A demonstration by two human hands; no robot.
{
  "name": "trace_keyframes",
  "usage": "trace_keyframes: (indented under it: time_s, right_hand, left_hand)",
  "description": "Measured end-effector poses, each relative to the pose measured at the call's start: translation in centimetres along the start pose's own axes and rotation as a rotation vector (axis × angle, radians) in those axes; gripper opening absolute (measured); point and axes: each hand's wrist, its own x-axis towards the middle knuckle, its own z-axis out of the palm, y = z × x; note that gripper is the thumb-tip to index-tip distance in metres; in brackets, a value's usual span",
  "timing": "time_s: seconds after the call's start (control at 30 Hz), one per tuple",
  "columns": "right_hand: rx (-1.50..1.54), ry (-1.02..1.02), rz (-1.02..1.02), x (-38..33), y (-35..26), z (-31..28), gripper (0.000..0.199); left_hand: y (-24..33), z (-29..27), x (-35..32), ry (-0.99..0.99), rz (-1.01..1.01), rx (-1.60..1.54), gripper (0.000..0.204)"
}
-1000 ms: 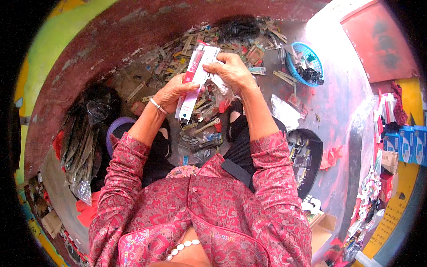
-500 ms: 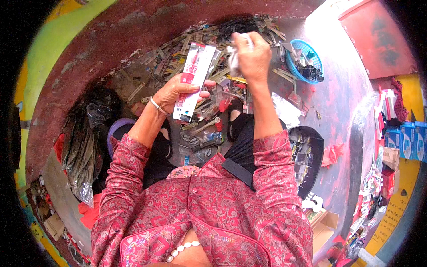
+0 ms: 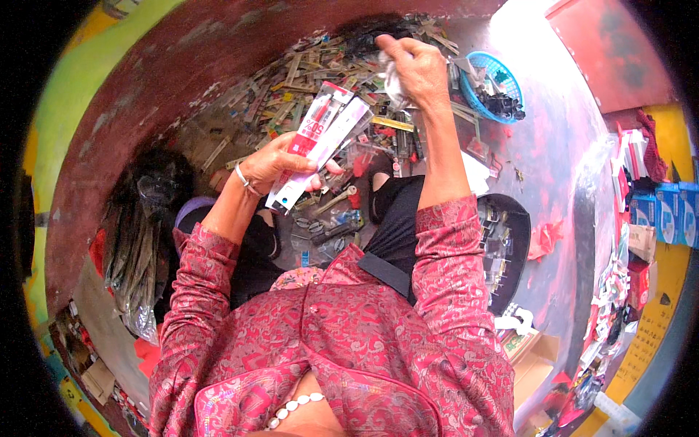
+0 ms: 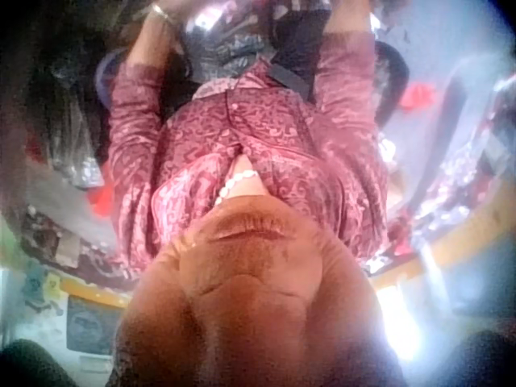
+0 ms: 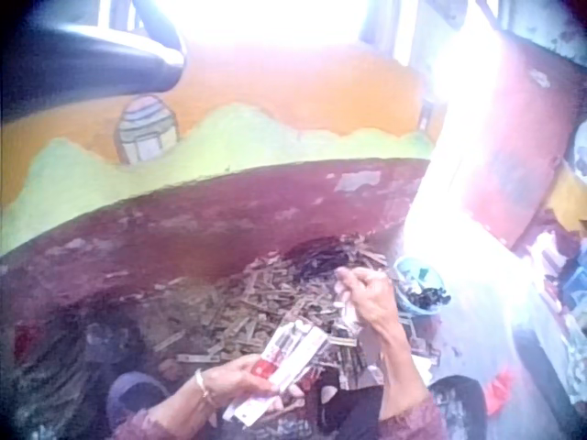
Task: The person picks up packaged stationery items from a pile on the floor, wipes each package with a cloth, and places the cleaned items into a plastic bag or a bin.
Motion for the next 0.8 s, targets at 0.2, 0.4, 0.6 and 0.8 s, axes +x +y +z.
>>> trace_keyframes:
  time_s: [0.2, 0.4, 0.6, 0.8]
  right_hand:
    - [-0.193, -0.508, -0.464, -1.7, -1.7, 2.4, 0.032]
    - [0.260, -0.676, -0.097, -1.6, -1.6, 0.9, 0.021]
    - [0.551, -0.584, 0.015, -1.9, -2.4, -0.9, 0.017]
    - [0.621, -0.280, 0.095, -0.6, 0.2, -2.7, 0.009]
  left_hand:
    - [-0.4, 0.1, 0.2, -0.014, -0.022, 0.119, 0.036]
    - [-0.7, -0.7, 0.7, -0.001, 0.007, 0.201, 0.029]
    - [-0.9, -0.5, 0.3, 0.009, 0.047, 0.282, 0.034]
    - [-0.5, -1.2, 0.1, -0.034, 0.057, 0.280, 0.040]
